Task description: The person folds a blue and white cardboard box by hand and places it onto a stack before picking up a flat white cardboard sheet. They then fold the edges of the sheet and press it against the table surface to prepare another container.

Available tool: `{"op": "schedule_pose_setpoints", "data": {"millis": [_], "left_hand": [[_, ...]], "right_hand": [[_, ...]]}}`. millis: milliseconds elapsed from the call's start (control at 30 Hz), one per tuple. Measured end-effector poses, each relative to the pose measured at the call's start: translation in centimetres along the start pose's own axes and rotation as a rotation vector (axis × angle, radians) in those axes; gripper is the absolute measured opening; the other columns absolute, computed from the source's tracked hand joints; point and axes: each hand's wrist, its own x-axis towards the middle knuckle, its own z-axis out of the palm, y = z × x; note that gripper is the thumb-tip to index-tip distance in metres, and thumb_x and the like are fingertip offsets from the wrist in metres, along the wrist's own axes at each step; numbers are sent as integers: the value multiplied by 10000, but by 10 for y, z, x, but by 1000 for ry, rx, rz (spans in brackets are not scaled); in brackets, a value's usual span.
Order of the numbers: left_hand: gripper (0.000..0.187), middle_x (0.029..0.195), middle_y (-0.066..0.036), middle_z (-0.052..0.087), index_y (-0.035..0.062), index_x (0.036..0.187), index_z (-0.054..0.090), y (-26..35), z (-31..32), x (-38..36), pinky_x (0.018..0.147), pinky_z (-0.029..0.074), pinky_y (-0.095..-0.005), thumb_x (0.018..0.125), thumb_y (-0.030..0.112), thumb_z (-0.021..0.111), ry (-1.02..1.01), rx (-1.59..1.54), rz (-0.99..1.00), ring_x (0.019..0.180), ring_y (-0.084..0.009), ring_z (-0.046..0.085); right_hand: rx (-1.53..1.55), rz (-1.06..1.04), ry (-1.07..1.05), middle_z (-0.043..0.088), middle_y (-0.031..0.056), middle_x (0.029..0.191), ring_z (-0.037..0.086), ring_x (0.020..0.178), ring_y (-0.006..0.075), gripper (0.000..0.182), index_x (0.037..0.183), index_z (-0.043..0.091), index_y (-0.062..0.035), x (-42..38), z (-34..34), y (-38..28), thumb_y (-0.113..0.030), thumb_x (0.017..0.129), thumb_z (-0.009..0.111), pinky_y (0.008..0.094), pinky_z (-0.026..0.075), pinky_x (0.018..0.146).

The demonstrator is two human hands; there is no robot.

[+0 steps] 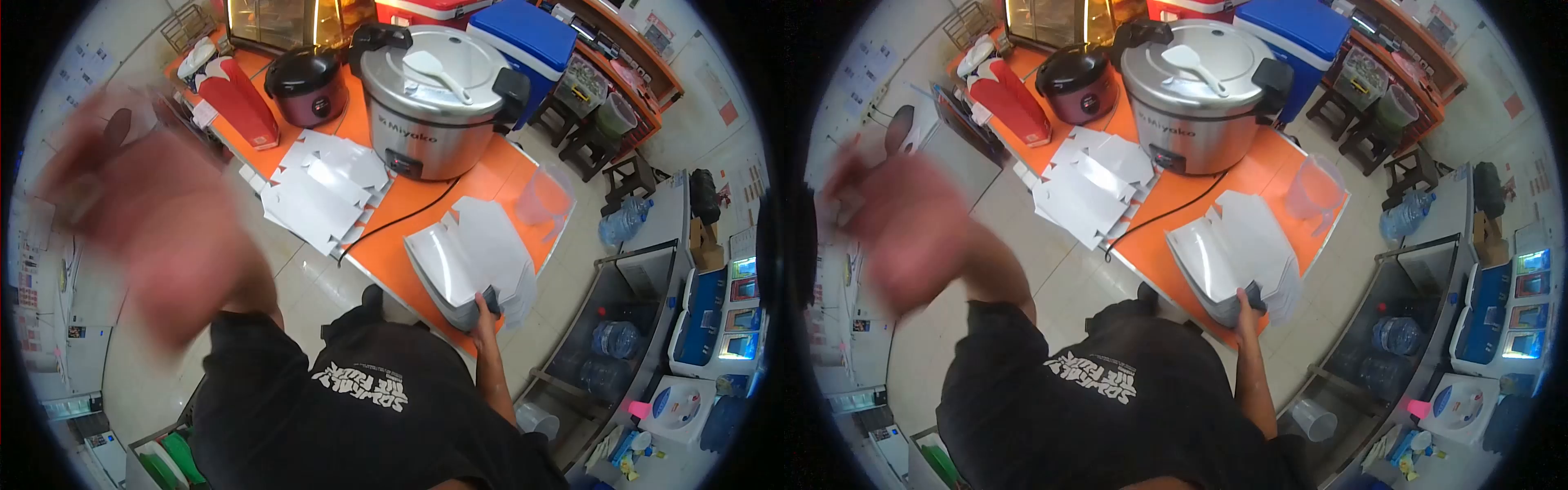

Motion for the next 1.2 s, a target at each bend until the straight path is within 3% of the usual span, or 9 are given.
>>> {"op": "schedule_pose_setpoints", "data": {"millis": [67,167,500,733,900,1033,1100,1167,1200], "left_hand": [[418,1249,-50,539,173,1269,483,44,74,81,948,387,-362,922,384,387,-47,43,510,1121,-221,493],[410,1235,-48,546,181,1258,488,74,82,110,943,390,-364,921,391,384,-197,14,731,1110,-224,499],[389,1188,-43,567,207,1222,506,76,63,122,928,398,-371,920,415,373,-113,-73,923,1073,-234,520],[377,1156,-39,582,226,1196,518,67,41,130,917,403,-376,919,431,366,-34,-76,1002,1048,-241,534],[369,1133,-36,592,239,1178,526,36,5,126,909,407,-380,918,443,361,67,74,1013,1030,-246,545],[252,932,-104,610,41,875,571,-75,-58,-7,798,429,-332,903,172,357,-217,883,46,874,-233,574],[264,1008,-121,595,25,995,581,-124,-92,-101,833,434,-357,788,163,672,-528,873,-727,933,-250,565],[538,1254,-194,488,37,1149,537,-159,-170,-225,1006,354,-454,728,306,735,-1005,1103,-956,1199,-363,427],[619,1284,-222,456,34,1185,521,-158,-191,-263,1018,340,-465,706,353,748,-1034,1187,-933,1230,-387,392]], "right_hand": [[-36,174,4,274,176,1415,316,1305,293,1005,1395,98,25,-41,16,-48,-350,742,763,445,351,1025],[24,113,-32,353,138,1417,369,1277,349,872,1404,272,-33,-1,2,-7,-407,764,731,605,348,944],[109,-77,-171,408,92,1397,385,1282,251,689,1411,325,-53,23,-13,18,-284,855,660,425,349,1035],[25,70,-117,344,89,1447,390,1281,290,750,1436,282,-89,-6,-1,-8,-402,853,635,501,334,1028],[2,71,-5,509,95,1274,504,1143,248,638,1330,426,-59,-2,-2,-3,-379,831,663,414,462,848],[21,-95,-52,568,85,1162,601,924,193,534,1247,492,-60,12,-6,7,-325,821,675,285,489,530],[79,-95,77,584,73,1125,609,827,168,529,1247,489,-55,5,-1,7,-309,820,671,242,415,400],[-10,37,-6,349,163,1399,377,1278,293,869,1404,212,-4,3,-6,-1,-315,771,720,442,360,1008],[-4,35,4,349,163,1399,377,1278,293,869,1404,212,-4,-1,-5,-3,-315,771,720,442,360,1008]]}}
